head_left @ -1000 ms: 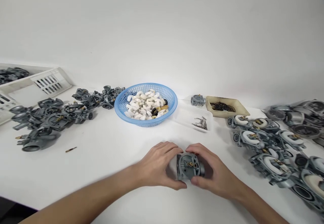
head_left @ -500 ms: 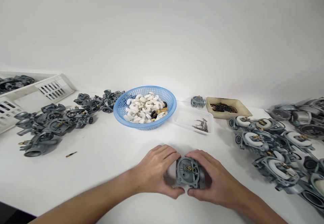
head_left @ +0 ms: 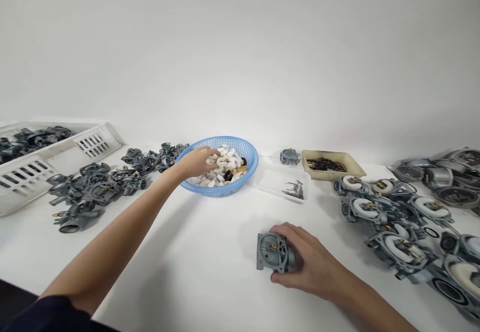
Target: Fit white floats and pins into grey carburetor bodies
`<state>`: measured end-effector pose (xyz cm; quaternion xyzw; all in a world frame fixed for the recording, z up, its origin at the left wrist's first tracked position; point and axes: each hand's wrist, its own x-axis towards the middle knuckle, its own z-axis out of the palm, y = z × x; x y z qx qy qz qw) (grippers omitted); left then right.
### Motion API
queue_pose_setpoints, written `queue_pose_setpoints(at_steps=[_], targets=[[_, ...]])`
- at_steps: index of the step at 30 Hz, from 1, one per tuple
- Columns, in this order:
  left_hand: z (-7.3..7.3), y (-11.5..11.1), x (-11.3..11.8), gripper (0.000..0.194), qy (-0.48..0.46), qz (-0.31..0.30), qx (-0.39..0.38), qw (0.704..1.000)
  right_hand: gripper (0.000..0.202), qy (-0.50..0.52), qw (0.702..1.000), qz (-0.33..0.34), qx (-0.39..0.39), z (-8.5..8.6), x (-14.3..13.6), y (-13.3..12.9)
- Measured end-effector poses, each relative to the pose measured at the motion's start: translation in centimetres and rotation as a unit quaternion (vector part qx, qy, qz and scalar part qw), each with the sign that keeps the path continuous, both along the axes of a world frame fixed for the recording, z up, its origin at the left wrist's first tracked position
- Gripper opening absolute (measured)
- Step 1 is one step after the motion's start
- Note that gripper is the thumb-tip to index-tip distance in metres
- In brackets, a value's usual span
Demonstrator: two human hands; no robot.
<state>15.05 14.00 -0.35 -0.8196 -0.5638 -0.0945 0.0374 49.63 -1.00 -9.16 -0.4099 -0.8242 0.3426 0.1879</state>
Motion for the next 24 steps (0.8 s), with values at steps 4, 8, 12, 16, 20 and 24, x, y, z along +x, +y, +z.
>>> queue_pose_setpoints(at_steps=[4, 8, 12, 16, 20, 24], targets=[[-1.5, 2.7, 0.3, 0.035, 0.033, -0.013, -0.06, 0.998, 0.059, 0.004, 1.0, 0.008, 0.001, 0.2, 0.0, 0.1], [-1.4, 2.2, 1.1, 0.035, 0.006, -0.026, -0.046, 0.999, 0.061, 0.012, 1.0, 0.017, 0.02, 0.2, 0.0, 0.2], [1.1, -0.2, 2.3, 0.036, -0.065, -0.059, -0.017, 0.996, 0.066, 0.017, 0.999, 0.022, 0.029, 0.0, 0.1, 0.2], [2.1, -5.4, 5.0, 0.033, -0.167, -0.129, -0.023, 0.977, 0.093, 0.04, 0.999, 0.022, 0.029, -0.5, 0.8, 0.4], [-0.5, -11.9, 8.4, 0.034, -0.347, -0.197, -0.142, 0.906, 0.084, 0.129, 0.982, -0.004, 0.135, -0.8, 1.2, 0.2], [-3.0, -15.2, 10.9, 0.032, -0.531, -0.159, -0.339, 0.76, 0.069, 0.183, 0.945, -0.038, 0.269, -0.2, 0.7, -0.5]])
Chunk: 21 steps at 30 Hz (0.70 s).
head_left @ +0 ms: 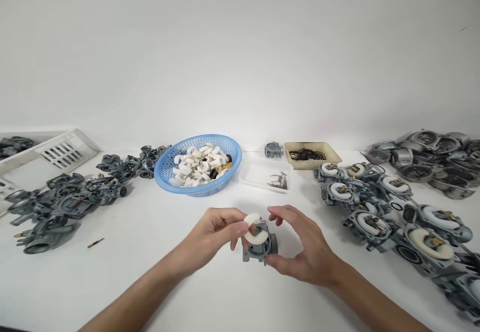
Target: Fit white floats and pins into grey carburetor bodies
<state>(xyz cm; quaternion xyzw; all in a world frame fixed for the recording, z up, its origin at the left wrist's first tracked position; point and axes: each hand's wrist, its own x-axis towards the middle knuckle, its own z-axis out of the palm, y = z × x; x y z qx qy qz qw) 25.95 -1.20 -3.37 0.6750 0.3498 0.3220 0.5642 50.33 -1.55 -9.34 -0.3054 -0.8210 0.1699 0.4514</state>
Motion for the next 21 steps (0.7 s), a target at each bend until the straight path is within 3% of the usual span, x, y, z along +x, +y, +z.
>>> queue_pose_setpoints(at_steps=[7, 11, 14, 15, 18, 19, 21], targets=[[-0.2, 0.1, 0.5, 0.032, 0.016, -0.031, -0.092, 0.995, 0.052, 0.013, 0.998, -0.005, 0.064, 0.8, -1.1, -0.9], [-0.2, 0.0, 0.7, 0.032, 0.032, -0.041, -0.066, 0.996, 0.05, 0.018, 0.998, 0.0, 0.053, 0.7, -1.2, -0.9], [-1.1, -0.5, 0.5, 0.025, 0.077, 0.012, 0.103, 0.992, 0.045, 0.039, 0.999, -0.004, 0.027, 0.7, -1.2, -0.9], [-1.5, -0.6, 0.4, 0.024, 0.098, 0.038, 0.196, 0.975, 0.045, 0.046, 0.999, -0.006, 0.019, 0.7, -1.3, -0.9], [-3.0, -0.8, -0.1, 0.05, 0.151, 0.074, 0.447, 0.878, 0.045, 0.049, 0.999, -0.01, 0.005, 0.6, -1.3, -0.7], [-3.4, -0.9, -0.2, 0.055, 0.163, 0.08, 0.485, 0.855, 0.045, 0.043, 0.999, -0.01, 0.001, 0.5, -1.3, -0.6], [-4.0, -0.9, -0.3, 0.056, 0.176, 0.087, 0.508, 0.838, 0.042, 0.025, 1.0, -0.01, -0.01, 0.3, -1.4, -0.4]])
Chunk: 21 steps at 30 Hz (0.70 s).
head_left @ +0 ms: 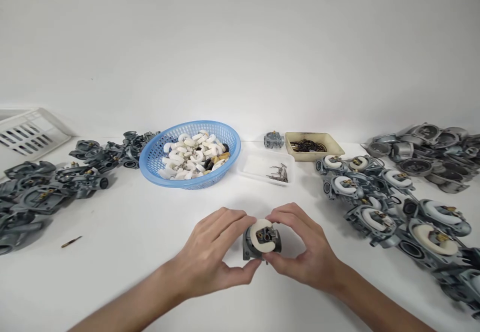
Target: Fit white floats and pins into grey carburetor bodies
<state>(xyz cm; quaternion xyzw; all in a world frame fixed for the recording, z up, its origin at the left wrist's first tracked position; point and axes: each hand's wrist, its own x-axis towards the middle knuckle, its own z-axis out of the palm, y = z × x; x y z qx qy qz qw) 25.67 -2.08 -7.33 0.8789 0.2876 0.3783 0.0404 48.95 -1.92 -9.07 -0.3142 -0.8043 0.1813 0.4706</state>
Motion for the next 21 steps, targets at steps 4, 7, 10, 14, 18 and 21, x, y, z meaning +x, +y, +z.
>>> queue_pose_setpoints(at_steps=[4, 7, 10, 14, 18, 21], targets=[[-0.6, 0.0, 0.3, 0.055, -0.021, -0.004, -0.023, 1.0, 0.041, -0.024, 0.999, 0.005, -0.029, -0.5, -0.1, 0.1], [-0.8, -0.1, 0.5, 0.054, -0.037, -0.004, -0.071, 0.997, 0.04, -0.033, 0.998, 0.01, -0.061, -0.7, -0.2, 0.0], [-1.1, -0.2, 0.4, 0.049, -0.035, 0.003, -0.119, 0.992, 0.039, -0.049, 0.993, 0.012, -0.109, -0.8, -0.1, -0.1], [-1.3, -0.2, 0.3, 0.044, -0.018, 0.004, -0.144, 0.989, 0.038, -0.067, 0.984, 0.028, -0.166, -0.7, 0.2, 0.1], [-1.4, -0.1, 0.3, 0.041, -0.011, -0.015, -0.128, 0.992, 0.042, -0.071, 0.98, 0.05, -0.177, -0.6, 0.6, 0.4], [-1.6, 0.0, 0.4, 0.043, -0.007, -0.021, -0.102, 0.995, 0.039, -0.073, 0.98, 0.062, -0.172, -0.5, 0.8, 0.6]])
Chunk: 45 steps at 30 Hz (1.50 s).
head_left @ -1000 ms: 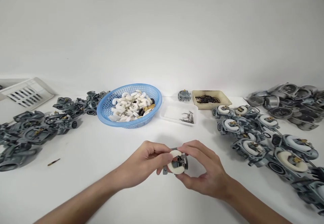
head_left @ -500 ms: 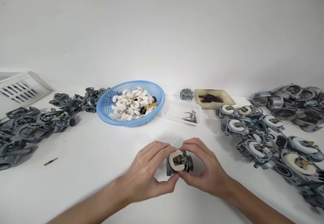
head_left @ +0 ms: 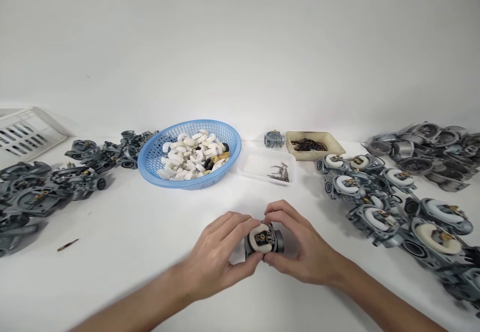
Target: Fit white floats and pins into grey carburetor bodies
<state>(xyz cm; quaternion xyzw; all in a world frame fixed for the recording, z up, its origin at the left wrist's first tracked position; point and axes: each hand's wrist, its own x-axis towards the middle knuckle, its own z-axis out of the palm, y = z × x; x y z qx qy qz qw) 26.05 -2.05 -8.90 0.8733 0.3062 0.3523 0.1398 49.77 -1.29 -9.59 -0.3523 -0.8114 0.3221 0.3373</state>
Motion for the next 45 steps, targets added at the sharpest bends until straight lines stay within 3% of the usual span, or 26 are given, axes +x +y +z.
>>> queue_pose_setpoints(at_steps=[5, 14, 25, 45], targets=[[-0.4, 0.1, 0.0, 0.044, -0.009, 0.013, 0.003, 1.0, 0.039, 0.001, 1.0, 0.008, 0.017, 0.0, 0.0, 0.1], [-0.3, 0.1, -0.1, 0.036, -0.015, 0.018, -0.024, 0.999, 0.066, -0.098, 0.995, 0.013, 0.014, 0.5, 0.7, 0.9], [-0.4, 0.3, -0.1, 0.035, -0.014, 0.012, -0.045, 0.999, 0.062, -0.086, 0.996, 0.022, 0.018, -0.4, 0.8, 1.1], [-0.7, 0.5, -0.2, 0.038, -0.024, -0.005, -0.025, 0.999, 0.06, -0.097, 0.995, 0.016, 0.028, -0.5, 0.7, 1.0]])
